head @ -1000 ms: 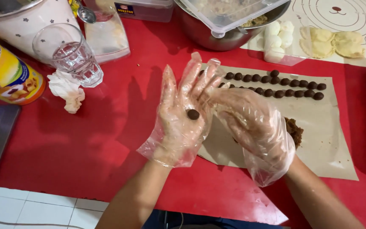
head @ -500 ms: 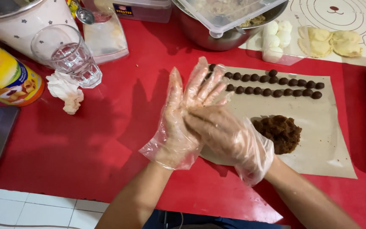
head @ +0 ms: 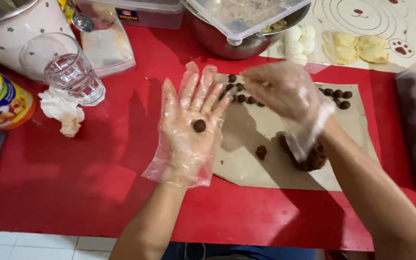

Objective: Rolling small portions of dark brown filling paste into uniform balls using gloved hands and arranging them on parchment paper.

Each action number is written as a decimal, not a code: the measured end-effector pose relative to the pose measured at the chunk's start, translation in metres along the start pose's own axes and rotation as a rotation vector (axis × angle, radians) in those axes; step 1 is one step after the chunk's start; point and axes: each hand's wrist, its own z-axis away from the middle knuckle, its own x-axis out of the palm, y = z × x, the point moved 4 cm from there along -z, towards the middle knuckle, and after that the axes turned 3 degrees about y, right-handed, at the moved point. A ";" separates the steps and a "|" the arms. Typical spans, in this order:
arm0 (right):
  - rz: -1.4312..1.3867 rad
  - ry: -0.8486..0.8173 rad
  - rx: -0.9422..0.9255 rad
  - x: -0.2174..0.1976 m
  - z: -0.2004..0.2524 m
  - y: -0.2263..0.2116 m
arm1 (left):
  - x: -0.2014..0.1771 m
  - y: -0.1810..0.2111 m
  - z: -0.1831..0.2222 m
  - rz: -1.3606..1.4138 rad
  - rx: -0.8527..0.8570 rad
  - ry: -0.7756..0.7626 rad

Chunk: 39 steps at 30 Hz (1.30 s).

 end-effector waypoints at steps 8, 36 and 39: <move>1.198 -1.292 0.013 0.062 -0.047 0.042 | 0.001 0.014 -0.002 -0.071 0.064 0.115; 0.353 -0.415 0.249 0.078 0.012 0.009 | 0.032 0.021 0.022 -0.117 0.051 0.163; 0.261 -0.508 0.331 0.057 -0.002 -0.013 | 0.033 0.022 0.022 -0.135 0.060 0.153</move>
